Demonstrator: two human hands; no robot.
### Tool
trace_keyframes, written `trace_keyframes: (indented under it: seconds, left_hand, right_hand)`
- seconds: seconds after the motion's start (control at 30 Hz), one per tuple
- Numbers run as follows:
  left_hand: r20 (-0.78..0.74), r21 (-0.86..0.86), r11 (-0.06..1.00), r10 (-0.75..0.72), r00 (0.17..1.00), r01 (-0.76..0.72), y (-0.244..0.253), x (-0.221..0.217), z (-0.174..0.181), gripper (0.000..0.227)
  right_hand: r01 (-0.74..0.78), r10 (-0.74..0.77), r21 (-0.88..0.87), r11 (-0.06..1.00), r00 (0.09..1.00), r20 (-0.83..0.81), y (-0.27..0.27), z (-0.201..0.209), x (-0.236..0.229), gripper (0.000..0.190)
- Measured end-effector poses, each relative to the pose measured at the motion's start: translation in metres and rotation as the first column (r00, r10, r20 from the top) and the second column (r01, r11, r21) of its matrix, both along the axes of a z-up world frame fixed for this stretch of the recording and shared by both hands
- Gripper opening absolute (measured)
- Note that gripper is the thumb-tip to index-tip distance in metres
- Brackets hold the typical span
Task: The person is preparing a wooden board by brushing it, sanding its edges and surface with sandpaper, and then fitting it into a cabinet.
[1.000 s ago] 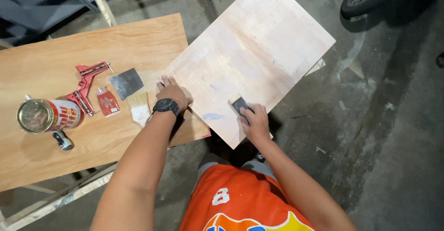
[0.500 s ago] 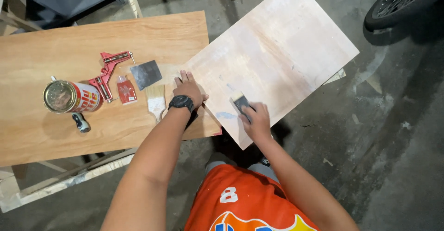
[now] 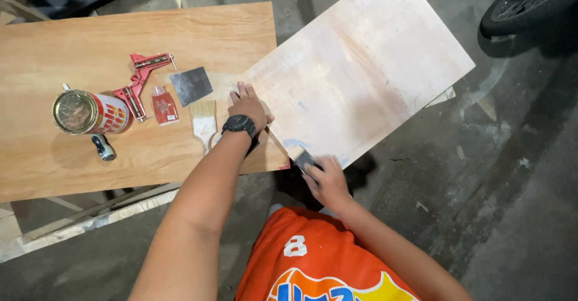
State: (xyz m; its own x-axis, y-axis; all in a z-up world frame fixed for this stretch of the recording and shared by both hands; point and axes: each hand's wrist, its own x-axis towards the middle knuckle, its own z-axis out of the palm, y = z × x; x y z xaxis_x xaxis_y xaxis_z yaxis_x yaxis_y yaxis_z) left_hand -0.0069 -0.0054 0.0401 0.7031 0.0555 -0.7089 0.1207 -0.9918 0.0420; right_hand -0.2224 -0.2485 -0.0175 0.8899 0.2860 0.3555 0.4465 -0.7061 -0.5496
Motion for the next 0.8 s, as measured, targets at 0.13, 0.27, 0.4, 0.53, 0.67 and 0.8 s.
trace_keyframes:
  seconds: [0.13,0.27,0.4,0.53,0.67,0.8]
  left_hand:
    - [-0.007,0.026,1.0,0.001,1.0,0.0,0.001,0.002,-0.014,0.125]
    - [-0.018,0.015,1.0,-0.005,1.0,0.005,-0.001,0.001,-0.006,0.122]
    - [-0.032,0.034,0.999,-0.007,0.999,0.009,0.0,0.004,-0.013,0.124]
    - [-0.056,0.078,0.997,-0.016,0.998,0.02,0.002,0.012,-0.041,0.13]
    - [-0.146,0.092,0.996,-0.008,0.989,0.021,-0.029,-0.007,0.079,0.141]
    - [-0.215,0.158,0.983,-0.056,0.975,0.091,-0.041,-0.003,0.097,0.151]
  right_hand:
    - [-0.041,0.04,0.027,0.999,0.999,0.02,0.015,0.015,0.02,0.021]
    - [-0.05,0.05,-0.011,0.999,0.997,-0.059,-0.026,0.016,-0.017,0.022]
    - [0.015,-0.029,-0.145,0.989,0.995,-0.092,-0.054,0.005,-0.016,0.017]
    - [0.14,-0.15,-0.135,0.981,0.986,-0.069,-0.041,-0.013,0.042,0.018]
    - [0.177,-0.192,-0.129,0.976,0.976,-0.108,-0.044,-0.013,0.055,0.023]
    - [0.211,-0.227,-0.14,0.967,0.967,-0.112,-0.098,-0.006,0.008,0.021]
